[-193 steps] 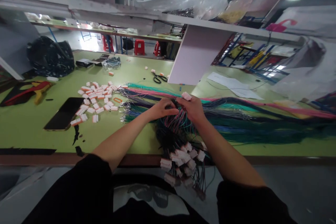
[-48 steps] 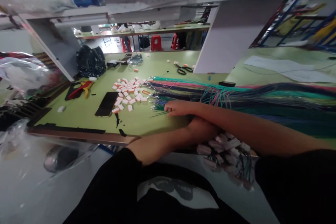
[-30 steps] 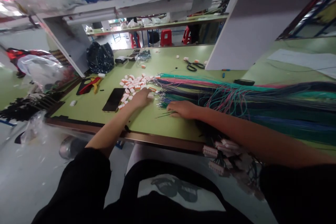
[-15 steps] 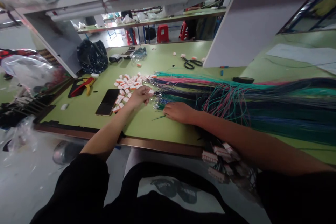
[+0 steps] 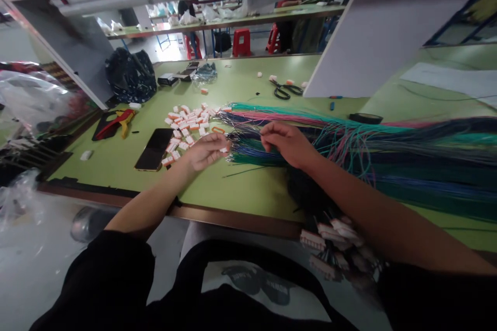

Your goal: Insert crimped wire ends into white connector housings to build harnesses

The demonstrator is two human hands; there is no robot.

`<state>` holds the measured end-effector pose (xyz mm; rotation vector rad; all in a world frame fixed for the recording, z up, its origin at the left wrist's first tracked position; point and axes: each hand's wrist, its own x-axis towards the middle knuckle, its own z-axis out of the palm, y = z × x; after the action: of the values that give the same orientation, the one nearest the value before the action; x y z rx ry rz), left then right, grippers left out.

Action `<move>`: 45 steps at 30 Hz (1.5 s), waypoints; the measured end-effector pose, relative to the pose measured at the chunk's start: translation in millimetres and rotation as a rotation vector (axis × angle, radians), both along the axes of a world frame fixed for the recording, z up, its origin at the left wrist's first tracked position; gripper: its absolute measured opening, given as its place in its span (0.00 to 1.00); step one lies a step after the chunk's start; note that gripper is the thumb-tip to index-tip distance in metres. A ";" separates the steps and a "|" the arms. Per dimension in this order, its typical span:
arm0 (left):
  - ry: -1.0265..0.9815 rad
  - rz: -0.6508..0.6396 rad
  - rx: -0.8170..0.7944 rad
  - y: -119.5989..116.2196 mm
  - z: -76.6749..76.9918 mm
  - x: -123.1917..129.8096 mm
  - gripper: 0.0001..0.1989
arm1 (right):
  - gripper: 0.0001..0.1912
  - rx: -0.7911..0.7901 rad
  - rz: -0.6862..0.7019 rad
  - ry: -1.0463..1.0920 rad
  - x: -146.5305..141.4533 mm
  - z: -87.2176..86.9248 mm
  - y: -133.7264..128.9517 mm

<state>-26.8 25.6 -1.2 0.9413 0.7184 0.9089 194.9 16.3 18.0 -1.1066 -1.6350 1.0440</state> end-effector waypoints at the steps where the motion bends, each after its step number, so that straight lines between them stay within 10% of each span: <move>1: -0.001 -0.021 -0.005 -3.0 -0.3 2.1 0.08 | 0.05 -0.004 0.028 -0.013 -1.3 1.3 -2.8; 10: -0.074 -0.179 -0.003 -16.0 -3.4 13.3 0.16 | 0.05 0.161 0.104 -0.340 -16.2 3.1 -25.5; 31: 0.112 -0.039 0.219 -24.9 0.8 19.9 0.14 | 0.05 0.292 0.114 -0.625 -16.5 0.0 -29.5; 45: 0.030 0.023 0.060 -22.0 -16.4 27.5 0.18 | 0.05 0.201 0.129 -0.544 -19.6 -7.3 -24.6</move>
<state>0.7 3.6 -17.6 1.0029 0.7319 0.9427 175.3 -8.2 10.7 -1.2265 -2.2111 0.6640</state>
